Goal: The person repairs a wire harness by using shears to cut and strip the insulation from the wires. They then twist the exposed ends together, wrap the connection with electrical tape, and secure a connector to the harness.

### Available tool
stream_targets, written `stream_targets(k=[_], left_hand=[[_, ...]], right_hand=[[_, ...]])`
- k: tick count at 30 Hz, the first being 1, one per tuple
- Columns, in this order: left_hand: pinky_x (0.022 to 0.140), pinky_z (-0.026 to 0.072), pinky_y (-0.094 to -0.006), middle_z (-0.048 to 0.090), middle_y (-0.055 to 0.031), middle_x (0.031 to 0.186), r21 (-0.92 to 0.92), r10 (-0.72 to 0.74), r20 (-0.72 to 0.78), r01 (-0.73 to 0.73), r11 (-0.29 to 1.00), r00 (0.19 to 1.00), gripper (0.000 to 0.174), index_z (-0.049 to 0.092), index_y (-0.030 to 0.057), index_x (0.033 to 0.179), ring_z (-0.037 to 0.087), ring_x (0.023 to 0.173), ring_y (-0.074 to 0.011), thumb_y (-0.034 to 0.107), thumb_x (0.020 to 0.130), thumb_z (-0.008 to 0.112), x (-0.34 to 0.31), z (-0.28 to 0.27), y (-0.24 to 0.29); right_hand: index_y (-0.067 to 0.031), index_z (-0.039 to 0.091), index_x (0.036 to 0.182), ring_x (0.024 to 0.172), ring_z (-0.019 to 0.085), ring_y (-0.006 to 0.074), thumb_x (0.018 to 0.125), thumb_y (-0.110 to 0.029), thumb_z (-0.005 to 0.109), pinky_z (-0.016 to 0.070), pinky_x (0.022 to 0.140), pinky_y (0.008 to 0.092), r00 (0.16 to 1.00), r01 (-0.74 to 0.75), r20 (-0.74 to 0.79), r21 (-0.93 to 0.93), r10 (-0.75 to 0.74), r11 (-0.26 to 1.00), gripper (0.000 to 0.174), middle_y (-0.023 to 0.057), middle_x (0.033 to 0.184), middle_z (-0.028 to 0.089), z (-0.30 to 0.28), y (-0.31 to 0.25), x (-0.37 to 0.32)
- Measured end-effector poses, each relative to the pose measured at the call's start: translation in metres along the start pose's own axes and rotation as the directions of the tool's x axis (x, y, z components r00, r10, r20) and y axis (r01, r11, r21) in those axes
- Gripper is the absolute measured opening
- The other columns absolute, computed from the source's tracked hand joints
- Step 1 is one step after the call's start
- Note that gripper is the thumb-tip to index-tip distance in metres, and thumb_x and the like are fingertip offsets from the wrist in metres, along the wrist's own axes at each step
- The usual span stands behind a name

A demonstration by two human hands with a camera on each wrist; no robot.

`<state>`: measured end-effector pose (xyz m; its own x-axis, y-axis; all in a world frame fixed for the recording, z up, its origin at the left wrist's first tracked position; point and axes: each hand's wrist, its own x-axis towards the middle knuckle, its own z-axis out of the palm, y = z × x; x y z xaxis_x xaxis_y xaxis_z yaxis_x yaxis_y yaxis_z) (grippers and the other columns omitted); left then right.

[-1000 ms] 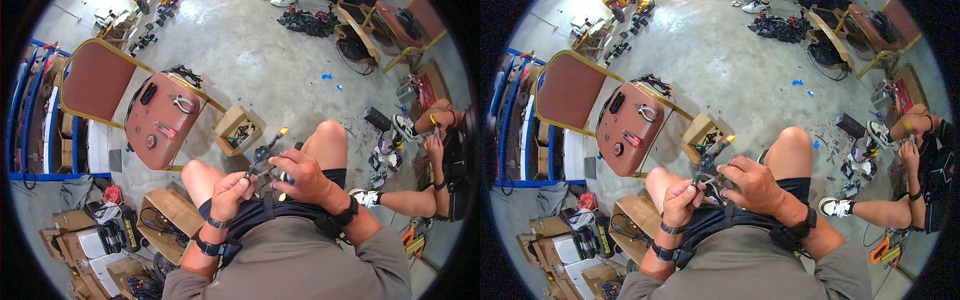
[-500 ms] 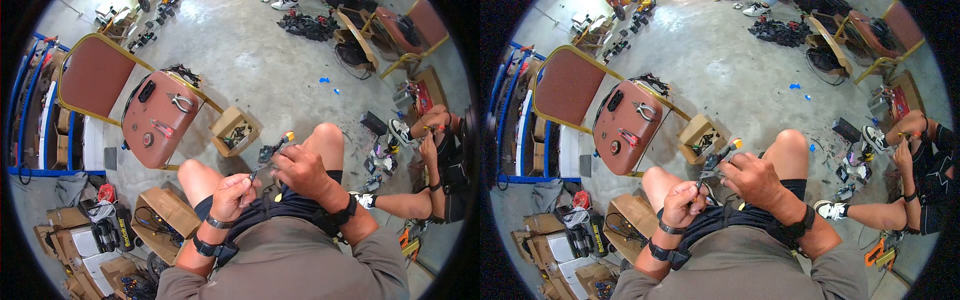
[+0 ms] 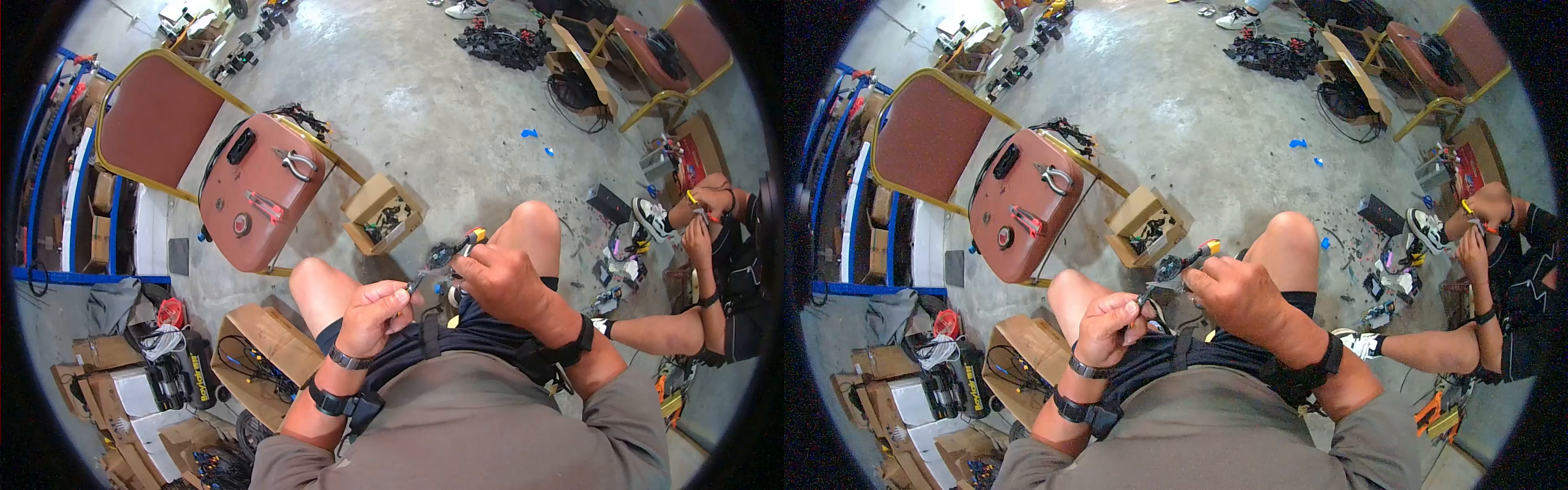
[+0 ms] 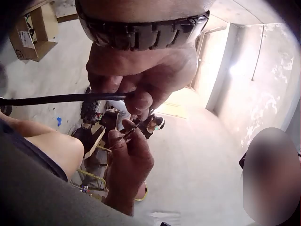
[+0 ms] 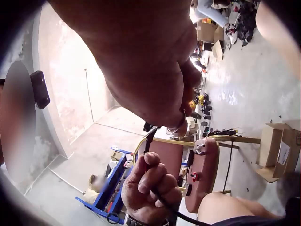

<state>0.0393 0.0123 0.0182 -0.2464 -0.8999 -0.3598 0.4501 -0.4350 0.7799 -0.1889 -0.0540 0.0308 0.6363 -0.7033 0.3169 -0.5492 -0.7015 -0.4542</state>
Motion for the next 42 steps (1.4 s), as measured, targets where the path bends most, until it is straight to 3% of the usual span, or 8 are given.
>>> stream_targets(k=[12, 18, 30, 33, 35, 36, 38, 42], left_hand=[[0.047, 0.0274, -0.0216, 0.053, -0.0011, 0.061, 0.039, 0.014, -0.089, -0.011, 0.999, 0.996, 0.02, 0.065, -0.0023, 0.094, 0.042, 0.052, -0.008, 0.017, 0.091, 0.058, 0.0, 0.009, 0.002], [0.049, 0.0338, -0.0226, 0.058, -0.0043, 0.066, 0.07, 0.004, -0.054, 0.0, 0.998, 0.999, 0.023, 0.064, -0.0048, 0.094, 0.044, 0.052, -0.0101, 0.017, 0.09, 0.06, -0.002, 0.008, 0.003], [0.05, 0.033, -0.0226, 0.06, -0.0041, 0.068, 0.082, -0.016, 0.001, 0.016, 0.997, 1.0, 0.02, 0.066, -0.0047, 0.094, 0.043, 0.053, -0.0092, 0.014, 0.09, 0.059, -0.001, 0.004, 0.003], [0.051, 0.0349, -0.0226, 0.06, -0.0037, 0.068, 0.12, -0.009, -0.008, 0.01, 0.993, 1.0, 0.019, 0.065, -0.0047, 0.095, 0.044, 0.054, -0.0095, 0.013, 0.09, 0.059, -0.001, 0.002, 0.0], [0.051, 0.0361, -0.0227, 0.06, -0.0038, 0.068, 0.143, 0.013, -0.014, -0.01, 0.99, 1.0, 0.019, 0.065, -0.0044, 0.096, 0.046, 0.054, -0.0098, 0.013, 0.09, 0.058, 0.001, 0.003, -0.002], [0.052, 0.0373, -0.0227, 0.06, -0.0038, 0.068, 0.167, 0.035, -0.018, -0.032, 0.985, 0.999, 0.019, 0.065, -0.0042, 0.096, 0.047, 0.055, -0.01, 0.013, 0.09, 0.058, 0.001, 0.004, -0.002], [0.052, 0.038, -0.0227, 0.06, -0.0037, 0.068, 0.182, 0.024, -0.021, -0.02, 0.983, 0.999, 0.019, 0.065, -0.0034, 0.097, 0.048, 0.055, -0.01, 0.013, 0.09, 0.058, 0.001, 0.003, -0.002], [0.053, 0.0394, -0.0225, 0.06, -0.0032, 0.066, 0.223, 0.045, -0.033, -0.036, 0.974, 0.998, 0.017, 0.065, -0.001, 0.096, 0.052, 0.056, -0.0096, 0.014, 0.091, 0.059, 0.001, 0.011, 0.001]], right_hand=[[-0.0108, 0.058, 0.104, 0.073, 0.062, 0.0251, 0.065, -0.018, 0.076, 0.0516, 0.057, 0.0371, 0.998, -0.048, -0.033, 0.039, 0.05, 0.998, 0.043, 0.0055, 0.086, 0.056, -0.009, -0.006, 0.004], [-0.0105, 0.059, 0.104, 0.071, 0.061, 0.0229, 0.064, -0.021, 0.076, 0.0515, 0.057, 0.035, 1.0, -0.022, 0.004, -0.044, 0.022, 0.999, 0.046, 0.0051, 0.081, 0.055, -0.007, -0.005, 0.003], [-0.0078, 0.06, 0.102, 0.064, 0.059, 0.0206, 0.066, -0.02, 0.073, 0.0493, 0.054, 0.0329, 1.0, 0.006, 0.031, -0.126, -0.002, 0.992, 0.04, 0.004, 0.071, 0.054, -0.009, -0.003, -0.004], [-0.0077, 0.06, 0.101, 0.066, 0.06, 0.0229, 0.069, -0.019, 0.073, 0.0495, 0.055, 0.0358, 0.998, -0.007, 0.067, -0.084, 0.013, 0.996, 0.037, 0.0052, 0.072, 0.055, -0.009, -0.001, -0.007], [-0.0071, 0.06, 0.102, 0.069, 0.062, 0.0263, 0.073, -0.018, 0.071, 0.0494, 0.058, 0.0392, 0.983, -0.084, 0.177, 0.213, 0.046, 0.973, 0.033, 0.0078, 0.072, 0.056, -0.008, 0.005, -0.01], [-0.0071, 0.06, 0.102, 0.069, 0.062, 0.0263, 0.073, -0.018, 0.071, 0.0494, 0.058, 0.0392, 0.983, -0.083, 0.177, 0.213, 0.045, 0.973, 0.033, 0.0078, 0.072, 0.056, -0.005, 0.007, -0.011], [-0.0067, 0.06, 0.103, 0.07, 0.062, 0.0287, 0.074, -0.019, 0.071, 0.0493, 0.06, 0.0407, 0.979, -0.158, 0.197, 0.575, 0.052, 0.803, 0.033, 0.0102, 0.073, 0.057, 0.0, 0.009, -0.015], [-0.0067, 0.06, 0.104, 0.07, 0.062, 0.0285, 0.073, -0.02, 0.073, 0.0497, 0.061, 0.0397, 0.966, -0.223, 0.22, 0.432, 0.138, 0.874, 0.036, 0.0106, 0.074, 0.057, -0.014, 0.002, -0.01]])
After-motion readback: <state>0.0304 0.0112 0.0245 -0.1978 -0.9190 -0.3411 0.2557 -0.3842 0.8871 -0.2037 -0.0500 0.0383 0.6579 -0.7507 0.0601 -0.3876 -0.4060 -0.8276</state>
